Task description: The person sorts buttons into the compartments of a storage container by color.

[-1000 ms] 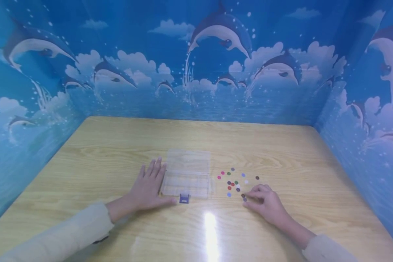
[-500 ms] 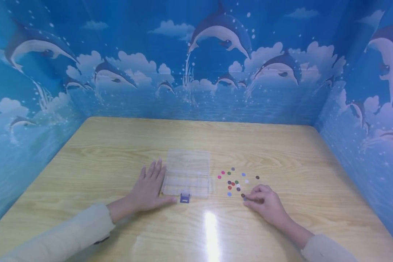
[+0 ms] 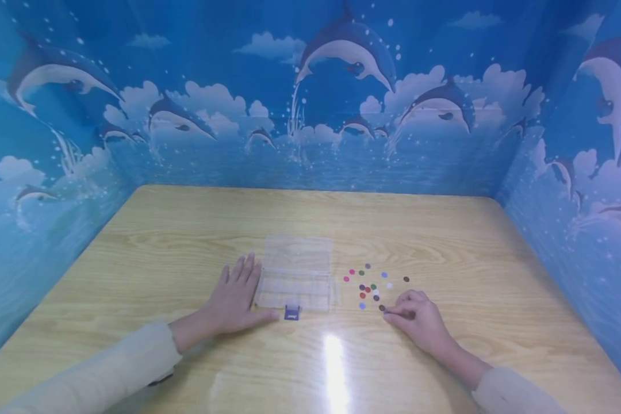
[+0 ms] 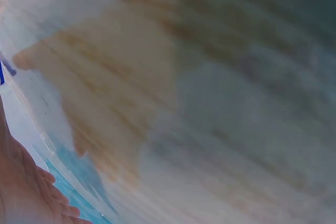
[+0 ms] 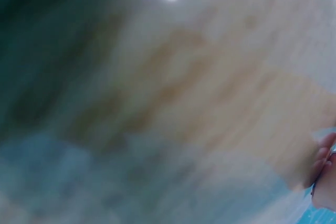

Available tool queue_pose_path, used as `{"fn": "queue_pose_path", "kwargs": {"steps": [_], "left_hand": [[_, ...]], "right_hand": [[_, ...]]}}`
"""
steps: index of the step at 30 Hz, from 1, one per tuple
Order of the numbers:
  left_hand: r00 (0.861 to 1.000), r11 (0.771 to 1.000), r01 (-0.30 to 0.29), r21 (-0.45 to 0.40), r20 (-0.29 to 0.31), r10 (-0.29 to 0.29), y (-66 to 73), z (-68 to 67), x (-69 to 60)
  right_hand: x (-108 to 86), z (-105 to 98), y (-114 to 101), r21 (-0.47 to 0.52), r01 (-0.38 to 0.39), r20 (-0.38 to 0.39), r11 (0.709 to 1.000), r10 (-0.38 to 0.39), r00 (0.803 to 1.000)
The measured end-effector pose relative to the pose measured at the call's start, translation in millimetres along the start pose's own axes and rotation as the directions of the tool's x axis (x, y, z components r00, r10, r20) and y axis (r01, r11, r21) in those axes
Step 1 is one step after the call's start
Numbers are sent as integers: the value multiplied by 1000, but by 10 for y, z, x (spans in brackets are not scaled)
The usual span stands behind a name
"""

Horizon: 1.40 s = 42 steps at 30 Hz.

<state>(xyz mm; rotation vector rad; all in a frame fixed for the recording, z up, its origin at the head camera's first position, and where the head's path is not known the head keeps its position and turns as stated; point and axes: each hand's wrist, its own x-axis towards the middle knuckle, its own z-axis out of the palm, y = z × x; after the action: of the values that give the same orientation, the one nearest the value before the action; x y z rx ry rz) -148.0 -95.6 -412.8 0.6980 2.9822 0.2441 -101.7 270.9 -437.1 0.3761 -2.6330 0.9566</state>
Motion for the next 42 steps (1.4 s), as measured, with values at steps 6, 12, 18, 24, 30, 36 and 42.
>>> {"fn": "queue_pose_path", "kwargs": {"steps": [6,12,18,24,30,36,42], "left_hand": [[1000,1000,5,-4,14,-4,-4,-1,4],[1000,1000,1,-6,22,0,-3,2,2],[1000,1000,1,-16,10,-1,-1,2,3],[1000,1000,5,6,23,-5,-3,-13,5],[1000,1000,11,6,19,-11,-2,-20,9],[999,1000,17,-1,28,-17,4,-18,4],[999,1000,14,-1,29,-14,7,-14,6]], "right_hand": [[20,-9,-37,-4,-15,19,1000,15,1000],[26,-11,-41,-3,-3,36,1000,3,999],[22,-12,-40,1,-8,60,1000,8,998],[29,-12,-45,-10,-14,77,1000,14,997],[36,-5,-44,6,11,72,1000,-11,997],[33,0,-59,3,20,72,1000,-21,997],[34,-7,-56,2,-6,94,1000,6,996]]}}
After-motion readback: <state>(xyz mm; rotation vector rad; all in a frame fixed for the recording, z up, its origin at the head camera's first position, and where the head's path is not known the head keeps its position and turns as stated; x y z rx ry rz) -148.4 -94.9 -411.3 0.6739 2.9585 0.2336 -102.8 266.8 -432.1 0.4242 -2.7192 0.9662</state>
